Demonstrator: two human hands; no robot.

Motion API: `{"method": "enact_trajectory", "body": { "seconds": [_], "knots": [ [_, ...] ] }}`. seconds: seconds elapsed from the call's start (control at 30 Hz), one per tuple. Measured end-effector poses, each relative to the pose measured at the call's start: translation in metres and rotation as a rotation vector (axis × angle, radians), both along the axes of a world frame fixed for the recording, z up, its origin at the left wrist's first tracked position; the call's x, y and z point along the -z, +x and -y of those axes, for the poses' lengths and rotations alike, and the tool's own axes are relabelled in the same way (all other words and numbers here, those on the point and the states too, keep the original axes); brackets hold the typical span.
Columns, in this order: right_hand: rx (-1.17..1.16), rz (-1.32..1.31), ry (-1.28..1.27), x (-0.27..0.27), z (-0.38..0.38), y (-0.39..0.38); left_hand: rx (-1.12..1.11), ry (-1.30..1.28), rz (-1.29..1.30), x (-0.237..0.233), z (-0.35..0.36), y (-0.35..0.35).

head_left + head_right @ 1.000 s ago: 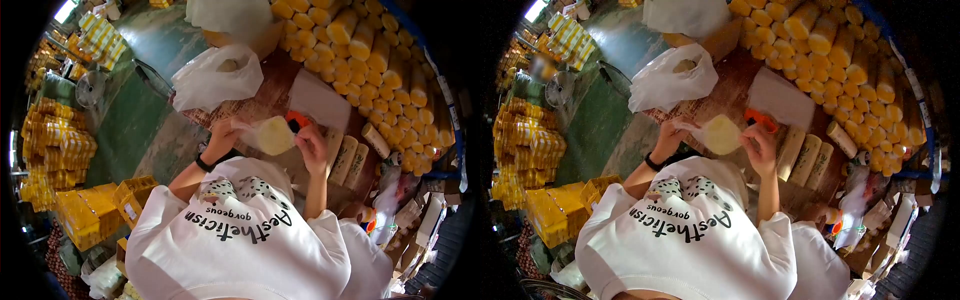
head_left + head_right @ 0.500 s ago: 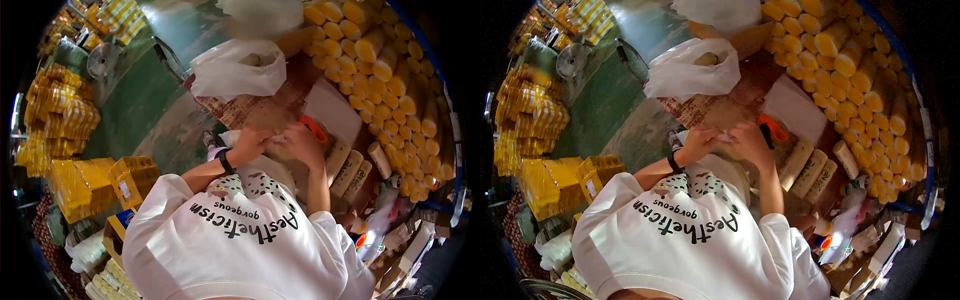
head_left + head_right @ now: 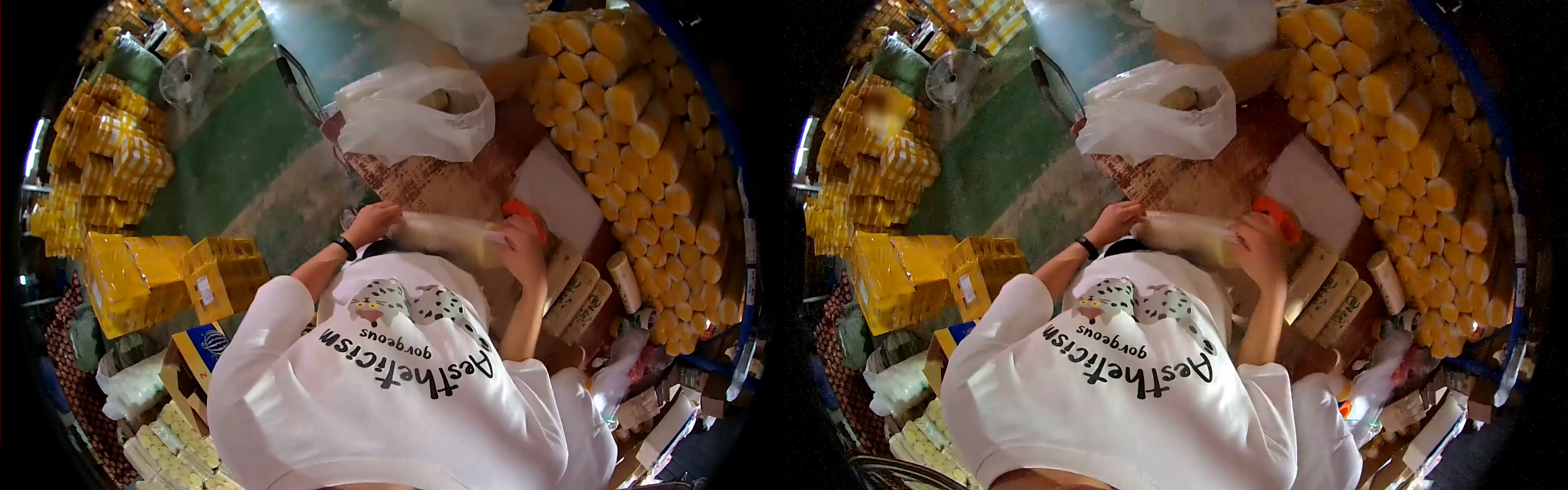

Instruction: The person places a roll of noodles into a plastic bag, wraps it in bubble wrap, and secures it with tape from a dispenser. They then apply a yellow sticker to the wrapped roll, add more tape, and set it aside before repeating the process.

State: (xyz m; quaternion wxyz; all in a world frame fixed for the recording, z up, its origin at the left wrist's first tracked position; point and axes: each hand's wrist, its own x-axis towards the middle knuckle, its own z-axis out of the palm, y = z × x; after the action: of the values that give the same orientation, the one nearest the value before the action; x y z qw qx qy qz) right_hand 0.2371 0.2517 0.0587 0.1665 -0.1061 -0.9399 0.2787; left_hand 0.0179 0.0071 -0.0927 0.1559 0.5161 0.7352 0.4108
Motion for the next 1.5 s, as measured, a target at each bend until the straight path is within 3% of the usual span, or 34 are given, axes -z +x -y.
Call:
{"method": "enact_trajectory", "body": {
  "seconds": [0.07,0.17,0.27,0.37,0.47,0.57,0.63,0.73,0.83,0.87,0.97,1.07,1.17,1.27,1.37,1.5],
  "knots": [
    [0.011,-0.044,-0.017,0.008,-0.013,0.012,-0.029,0.056,-0.089,-0.01,-0.005,0.0],
    [0.211,0.209,-0.236,0.009,-0.021,0.037,-0.011,0.062,-0.238,-0.035,-0.012,0.001],
    [0.353,0.188,-0.264,0.043,-0.024,0.061,0.053,0.065,-0.362,-0.059,-0.018,0.005],
    [0.412,0.223,-0.029,0.114,-0.033,0.074,0.129,0.04,-0.367,-0.039,-0.027,0.009],
    [0.4,0.461,-0.145,0.117,-0.04,0.076,0.181,0.051,-0.457,-0.047,-0.042,0.019],
    [0.441,0.26,-0.114,0.069,-0.023,0.055,0.252,-0.023,-0.497,-0.057,-0.047,0.012],
    [0.335,0.214,-0.062,0.038,-0.015,0.033,0.284,-0.02,-0.531,-0.059,-0.048,0.011],
    [0.125,0.229,0.015,0.035,0.004,-0.004,0.313,-0.038,-0.521,-0.063,-0.048,0.005],
    [-0.088,0.411,0.267,0.065,0.008,-0.025,0.329,-0.017,-0.511,-0.063,-0.05,0.0],
    [-0.103,0.389,0.222,0.072,0.003,-0.028,0.331,-0.001,-0.516,-0.062,-0.05,-0.003],
    [-0.137,0.393,0.054,0.084,-0.013,-0.032,0.228,-0.057,-0.386,-0.032,-0.049,-0.006],
    [-0.114,0.478,-0.143,0.099,-0.017,-0.022,0.289,-0.33,-0.197,-0.047,-0.053,-0.013],
    [-0.094,0.461,-0.249,0.112,-0.018,-0.017,0.451,-0.479,-0.351,-0.042,-0.057,-0.014],
    [-0.049,0.462,-0.327,0.114,-0.016,-0.017,0.503,-0.226,-0.286,-0.042,-0.054,-0.019],
    [-0.046,0.474,-0.316,0.126,-0.019,-0.018,0.47,-0.113,0.041,-0.013,-0.051,-0.028],
    [-0.025,0.497,-0.309,0.137,-0.025,-0.027,0.38,-0.276,0.377,-0.009,-0.053,-0.037]
  ]
}}
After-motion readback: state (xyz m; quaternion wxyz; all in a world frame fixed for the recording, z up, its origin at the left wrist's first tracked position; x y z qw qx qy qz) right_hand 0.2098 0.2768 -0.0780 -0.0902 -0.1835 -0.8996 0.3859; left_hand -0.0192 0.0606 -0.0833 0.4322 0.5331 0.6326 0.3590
